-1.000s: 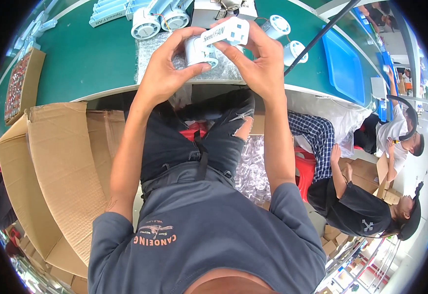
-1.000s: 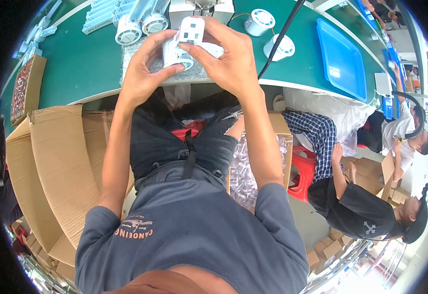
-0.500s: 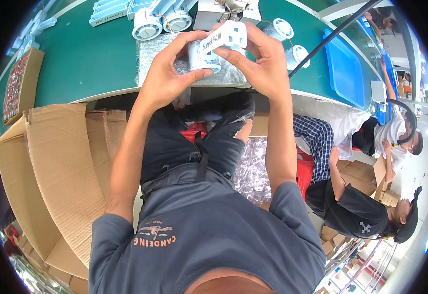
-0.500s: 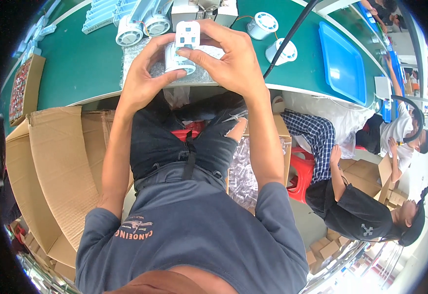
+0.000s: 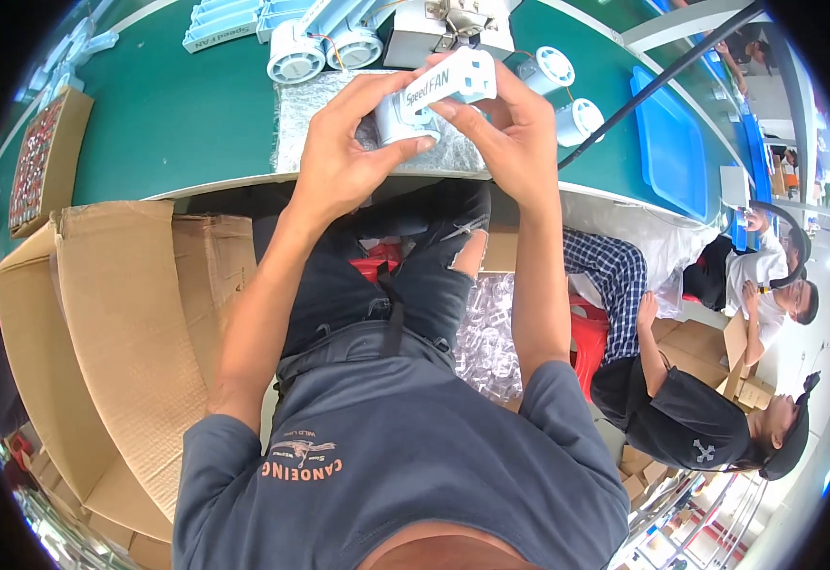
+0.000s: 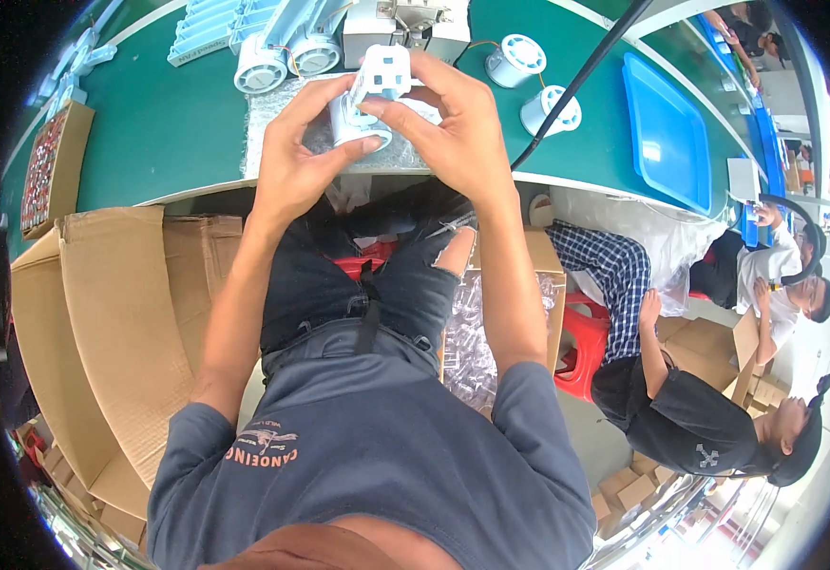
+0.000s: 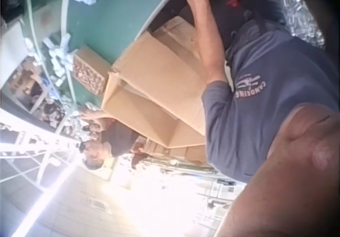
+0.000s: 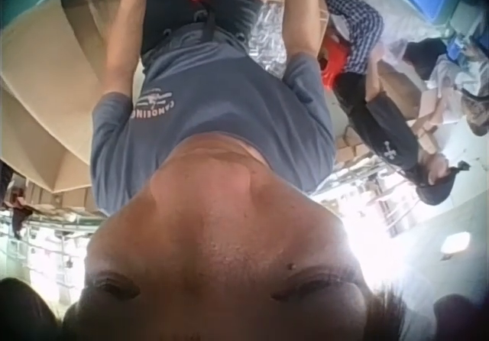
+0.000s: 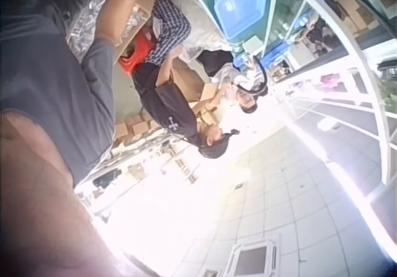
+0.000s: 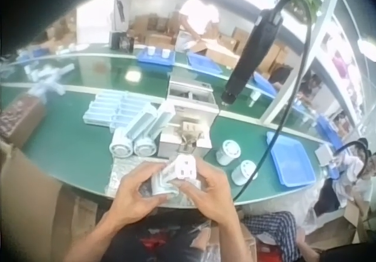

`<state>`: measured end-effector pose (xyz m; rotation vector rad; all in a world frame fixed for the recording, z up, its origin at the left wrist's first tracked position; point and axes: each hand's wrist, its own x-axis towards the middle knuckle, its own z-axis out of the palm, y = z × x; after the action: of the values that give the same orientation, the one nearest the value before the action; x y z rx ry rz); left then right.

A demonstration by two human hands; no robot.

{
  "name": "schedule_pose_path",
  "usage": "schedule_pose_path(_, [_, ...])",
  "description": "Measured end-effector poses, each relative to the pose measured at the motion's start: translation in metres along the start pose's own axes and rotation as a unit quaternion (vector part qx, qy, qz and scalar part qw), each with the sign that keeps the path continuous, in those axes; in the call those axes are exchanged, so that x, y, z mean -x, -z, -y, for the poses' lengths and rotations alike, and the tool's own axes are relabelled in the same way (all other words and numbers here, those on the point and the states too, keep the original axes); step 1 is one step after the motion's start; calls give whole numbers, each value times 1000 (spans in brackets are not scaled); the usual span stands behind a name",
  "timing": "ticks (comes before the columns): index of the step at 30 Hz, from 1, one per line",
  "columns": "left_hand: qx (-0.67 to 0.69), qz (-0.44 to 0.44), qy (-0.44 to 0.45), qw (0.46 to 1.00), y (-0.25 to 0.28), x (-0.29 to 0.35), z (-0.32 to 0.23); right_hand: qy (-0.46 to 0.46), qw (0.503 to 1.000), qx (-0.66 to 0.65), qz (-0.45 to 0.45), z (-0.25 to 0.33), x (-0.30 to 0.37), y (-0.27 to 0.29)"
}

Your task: The person assembles electronic components by driving screws into a plastic housing with an electric screwdriver.

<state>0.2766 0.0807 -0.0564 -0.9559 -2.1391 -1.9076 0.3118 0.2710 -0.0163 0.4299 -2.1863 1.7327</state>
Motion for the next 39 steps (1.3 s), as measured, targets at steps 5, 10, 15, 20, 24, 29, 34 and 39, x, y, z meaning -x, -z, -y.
schedule_pose_path(5, [16, -10, -2, 1000, -1, 1, 4, 18, 999, 33, -2, -3, 2, 2])
schedule_pose_path(10, [10, -17, -8, 1000, 1, 1, 3, 30, 994, 83, 70, 1, -5, 8])
schedule_pose_path(15, [-2, 20, -13, 1000, -2, -2, -1, 1, 995, 86, 41, 1, 0, 9])
schedule_pose_path(20, [5, 9, -43, 999, -7, -2, 4, 21, 994, 105, 25, 7, 9, 11])
schedule_pose_path(24, [-28, -10, -20, 999, 2, 3, -3, 28, 994, 92, 59, -2, 0, 8])
schedule_pose_path(29, [-66, -22, -42, 997, -3, 2, 0, 7, 998, -16, 62, -6, -7, 16])
schedule_pose_path(34, [-12, -15, -1, 1000, -1, 4, 2, -21, 995, -9, 94, 4, -11, 14])
schedule_pose_path(39, [-58, -66, -37, 995, 34, 14, -11, 129, 962, 234, -53, 67, 29, 21])
